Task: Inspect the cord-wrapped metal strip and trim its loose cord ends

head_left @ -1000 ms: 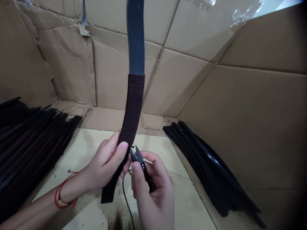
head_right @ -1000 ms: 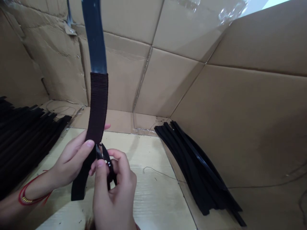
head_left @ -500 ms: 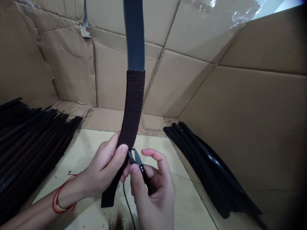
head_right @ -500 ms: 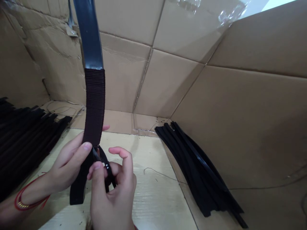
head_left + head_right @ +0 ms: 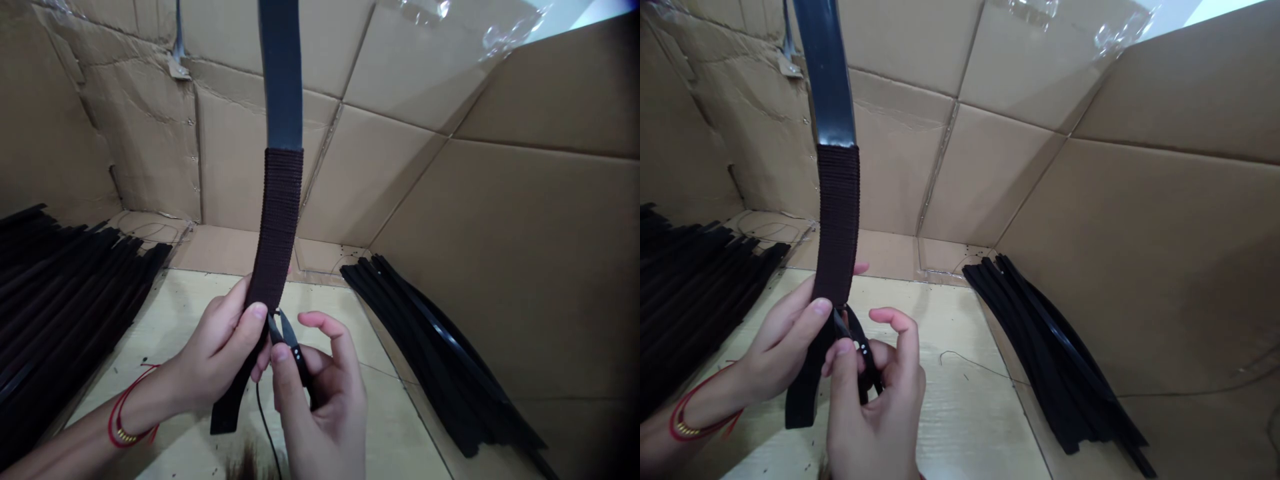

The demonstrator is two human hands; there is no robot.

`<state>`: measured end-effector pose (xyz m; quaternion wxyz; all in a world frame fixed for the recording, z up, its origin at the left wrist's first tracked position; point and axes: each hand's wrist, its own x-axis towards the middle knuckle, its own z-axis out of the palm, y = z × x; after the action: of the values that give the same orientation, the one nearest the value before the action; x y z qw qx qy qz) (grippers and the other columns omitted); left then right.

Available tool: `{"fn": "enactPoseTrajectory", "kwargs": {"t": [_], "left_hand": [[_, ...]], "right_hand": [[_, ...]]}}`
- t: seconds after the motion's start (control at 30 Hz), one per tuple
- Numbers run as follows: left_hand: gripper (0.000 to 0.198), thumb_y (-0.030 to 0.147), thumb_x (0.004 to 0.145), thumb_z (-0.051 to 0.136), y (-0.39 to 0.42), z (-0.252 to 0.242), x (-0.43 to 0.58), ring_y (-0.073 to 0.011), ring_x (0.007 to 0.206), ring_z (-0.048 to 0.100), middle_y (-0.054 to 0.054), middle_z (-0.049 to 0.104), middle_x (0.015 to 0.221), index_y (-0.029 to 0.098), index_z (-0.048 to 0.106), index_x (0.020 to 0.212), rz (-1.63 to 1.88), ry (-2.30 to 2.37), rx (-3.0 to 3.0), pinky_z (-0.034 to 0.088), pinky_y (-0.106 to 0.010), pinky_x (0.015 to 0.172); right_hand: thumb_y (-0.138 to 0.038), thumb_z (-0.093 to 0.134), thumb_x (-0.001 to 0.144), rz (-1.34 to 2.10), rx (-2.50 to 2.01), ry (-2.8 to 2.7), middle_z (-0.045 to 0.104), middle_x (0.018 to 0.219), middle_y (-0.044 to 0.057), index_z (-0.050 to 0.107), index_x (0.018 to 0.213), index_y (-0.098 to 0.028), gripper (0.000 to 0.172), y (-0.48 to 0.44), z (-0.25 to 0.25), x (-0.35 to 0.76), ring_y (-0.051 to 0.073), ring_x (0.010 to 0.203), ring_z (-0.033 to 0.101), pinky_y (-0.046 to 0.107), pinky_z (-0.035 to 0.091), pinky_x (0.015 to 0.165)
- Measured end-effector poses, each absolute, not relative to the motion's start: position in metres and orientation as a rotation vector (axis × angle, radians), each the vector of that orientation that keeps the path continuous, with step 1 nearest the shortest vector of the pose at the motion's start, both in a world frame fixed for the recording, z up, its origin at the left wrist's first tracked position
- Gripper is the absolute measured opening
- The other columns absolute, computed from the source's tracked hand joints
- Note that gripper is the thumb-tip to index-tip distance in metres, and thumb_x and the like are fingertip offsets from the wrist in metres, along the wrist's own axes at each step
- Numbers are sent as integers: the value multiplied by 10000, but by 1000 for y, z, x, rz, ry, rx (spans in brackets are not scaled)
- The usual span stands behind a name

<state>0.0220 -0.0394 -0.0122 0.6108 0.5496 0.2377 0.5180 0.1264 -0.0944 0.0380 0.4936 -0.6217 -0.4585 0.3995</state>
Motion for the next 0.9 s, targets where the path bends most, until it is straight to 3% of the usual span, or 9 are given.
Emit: {"fn": "enactPoseTrajectory", "kwargs": {"t": [0.23,0.4,0.6,0.9], "left_hand": [[455,359,1017,322,-45,-11,22,-78,475,506,31,556,599,226,294,1451,1186,537,1231,433,-145,461],[411,421,1010,312,-52,-13,25,-70,441,465,49,513,539,270,379,1386,1154,451,1145,417,-136,459],[453,485,989,327,-56,-17,34,-77,425,456,5,607,636,249,361,1375,1133,491,1037,389,-158,420],[544,575,951,330,-59,-10,29,-110,435,493,6,569,577,244,382,1379,1087,451,941,411,-192,435]], "right_hand": [[-373,592,862,898,-1459,-1056,652,587,-19,396,1068,-232,318,-96,36,123,149,552,619,220,424,488],[-312,621,865,862,-1359,-1023,626,522,-55,302,961,-252,339,-98,34,121,116,458,566,206,493,516],[-315,604,876,778,-1409,-1012,590,500,-79,266,900,-255,344,-101,31,118,89,426,517,146,439,452],[-365,609,867,623,-1407,-984,507,505,-83,263,863,-253,363,-103,19,110,87,404,464,145,382,405]]}}
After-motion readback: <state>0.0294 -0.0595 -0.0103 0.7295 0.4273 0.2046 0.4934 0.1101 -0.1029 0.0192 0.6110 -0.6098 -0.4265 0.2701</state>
